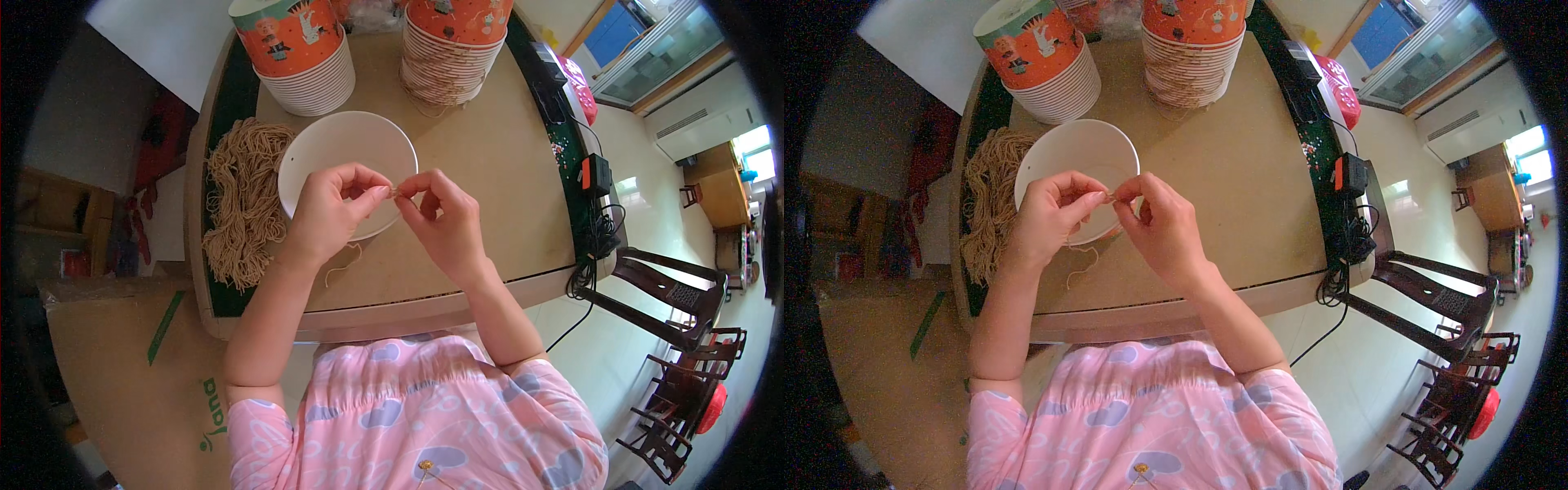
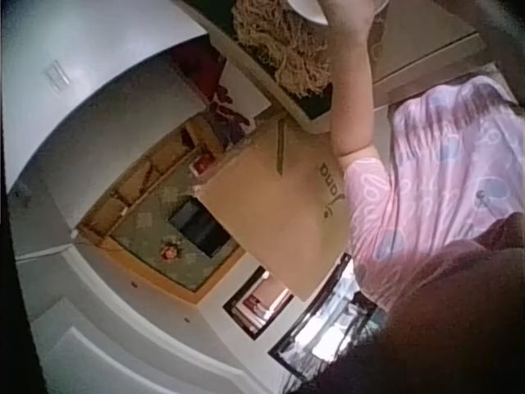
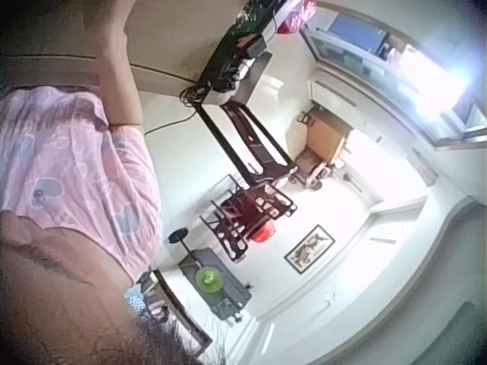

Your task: Thread a thin brown cord through holes in a paper cup to create a handle.

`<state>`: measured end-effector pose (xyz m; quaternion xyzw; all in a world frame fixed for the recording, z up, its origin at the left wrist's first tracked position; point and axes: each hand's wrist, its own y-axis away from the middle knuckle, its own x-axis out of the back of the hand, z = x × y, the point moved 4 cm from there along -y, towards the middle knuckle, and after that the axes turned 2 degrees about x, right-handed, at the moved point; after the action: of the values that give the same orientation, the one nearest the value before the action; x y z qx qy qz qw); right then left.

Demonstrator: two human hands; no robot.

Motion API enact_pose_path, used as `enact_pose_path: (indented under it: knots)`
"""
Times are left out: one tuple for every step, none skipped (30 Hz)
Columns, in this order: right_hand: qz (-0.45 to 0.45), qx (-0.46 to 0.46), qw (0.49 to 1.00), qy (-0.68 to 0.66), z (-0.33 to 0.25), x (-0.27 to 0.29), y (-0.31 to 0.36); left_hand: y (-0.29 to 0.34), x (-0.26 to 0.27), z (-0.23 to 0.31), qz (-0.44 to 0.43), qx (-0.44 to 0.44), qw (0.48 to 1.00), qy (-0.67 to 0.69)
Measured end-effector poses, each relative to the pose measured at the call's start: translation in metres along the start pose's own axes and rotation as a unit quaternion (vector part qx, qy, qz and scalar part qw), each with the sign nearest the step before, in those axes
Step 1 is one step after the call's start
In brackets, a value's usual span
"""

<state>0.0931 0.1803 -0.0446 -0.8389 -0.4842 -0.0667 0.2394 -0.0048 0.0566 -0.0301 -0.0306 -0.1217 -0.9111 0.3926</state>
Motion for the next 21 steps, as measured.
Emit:
enact_pose_path:
  knots:
    - [0.000, 0.001, 1.000, 0.001, 0.0002, 0.0000, 0.0001, 0.0006, -0.0003, 0.0009, -0.002, 0.005, 1.000, 0.006]
    - [0.000, 0.002, 1.000, 0.000, 0.0004, -0.0001, 0.0001, 0.0010, -0.0005, 0.0018, -0.003, 0.004, 1.000, 0.007]
    - [-0.001, 0.003, 1.000, -0.001, 0.0007, -0.0005, -0.0001, 0.0014, -0.0004, 0.0022, 0.000, 0.006, 1.000, 0.010]
    - [-0.002, 0.003, 1.000, -0.002, 0.0005, -0.0008, -0.0003, 0.0015, -0.0002, 0.0023, 0.002, 0.008, 1.000, 0.013]
    - [0.002, 0.006, 1.000, -0.005, 0.0000, -0.0009, -0.0005, 0.0015, 0.0000, 0.0022, 0.002, 0.008, 1.000, 0.013]
    - [0.005, 0.009, 1.000, -0.009, -0.0004, -0.0010, -0.0005, 0.0016, 0.0002, 0.0021, 0.004, 0.007, 1.000, 0.016]
    - [0.005, 0.010, 1.000, -0.009, -0.0004, -0.0011, -0.0005, 0.0017, 0.0004, 0.0019, 0.005, 0.005, 1.000, 0.020]
    - [0.004, 0.010, 1.000, -0.010, -0.0002, -0.0012, -0.0006, 0.0015, 0.0006, 0.0015, 0.005, 0.005, 1.000, 0.020]
    - [0.003, 0.010, 1.000, -0.012, -0.0002, -0.0014, -0.0005, 0.0014, 0.0008, 0.0012, 0.003, 0.004, 1.000, 0.025]
    - [0.003, 0.010, 1.000, -0.012, -0.0002, -0.0015, -0.0004, 0.0013, 0.0010, 0.0009, 0.001, 0.003, 1.000, 0.030]
    - [0.002, 0.008, 1.000, -0.013, 0.0001, -0.0017, -0.0003, 0.0014, 0.0012, 0.0005, 0.001, 0.003, 1.000, 0.030]
    - [0.001, 0.007, 1.000, -0.014, 0.0005, -0.0020, -0.0002, 0.0014, 0.0014, 0.0002, 0.000, 0.002, 0.999, 0.033]
    - [0.001, 0.007, 1.000, -0.014, 0.0010, -0.0022, 0.0000, 0.0015, 0.0015, 0.0000, -0.001, 0.001, 0.999, 0.035]
    - [0.001, 0.009, 1.000, -0.009, 0.0013, -0.0025, 0.0002, 0.0013, 0.0016, -0.0003, -0.001, 0.001, 0.999, 0.035]
    - [0.001, 0.012, 1.000, -0.004, 0.0016, -0.0025, 0.0003, 0.0008, 0.0016, 0.0001, -0.002, -0.003, 1.000, 0.030]
    - [0.001, 0.012, 1.000, -0.004, 0.0022, -0.0027, 0.0004, 0.0006, 0.0016, 0.0004, -0.002, -0.007, 1.000, 0.024]
    - [0.002, 0.014, 1.000, -0.001, 0.0026, -0.0027, 0.0005, 0.0006, 0.0015, 0.0004, -0.003, -0.007, 1.000, 0.024]
    - [0.002, 0.016, 1.000, 0.001, 0.0026, -0.0030, 0.0005, 0.0008, 0.0015, 0.0007, -0.002, -0.011, 1.000, 0.016]
    - [0.002, 0.016, 1.000, 0.001, 0.0025, -0.0032, 0.0005, 0.0010, 0.0016, 0.0009, -0.001, -0.014, 1.000, 0.007]
    - [0.001, 0.021, 1.000, 0.004, 0.0020, -0.0033, 0.0006, 0.0013, 0.0017, 0.0005, -0.001, -0.014, 1.000, 0.007]
    - [0.002, 0.025, 1.000, 0.007, 0.0020, -0.0030, 0.0007, 0.0011, 0.0015, 0.0003, 0.001, -0.020, 1.000, -0.004]
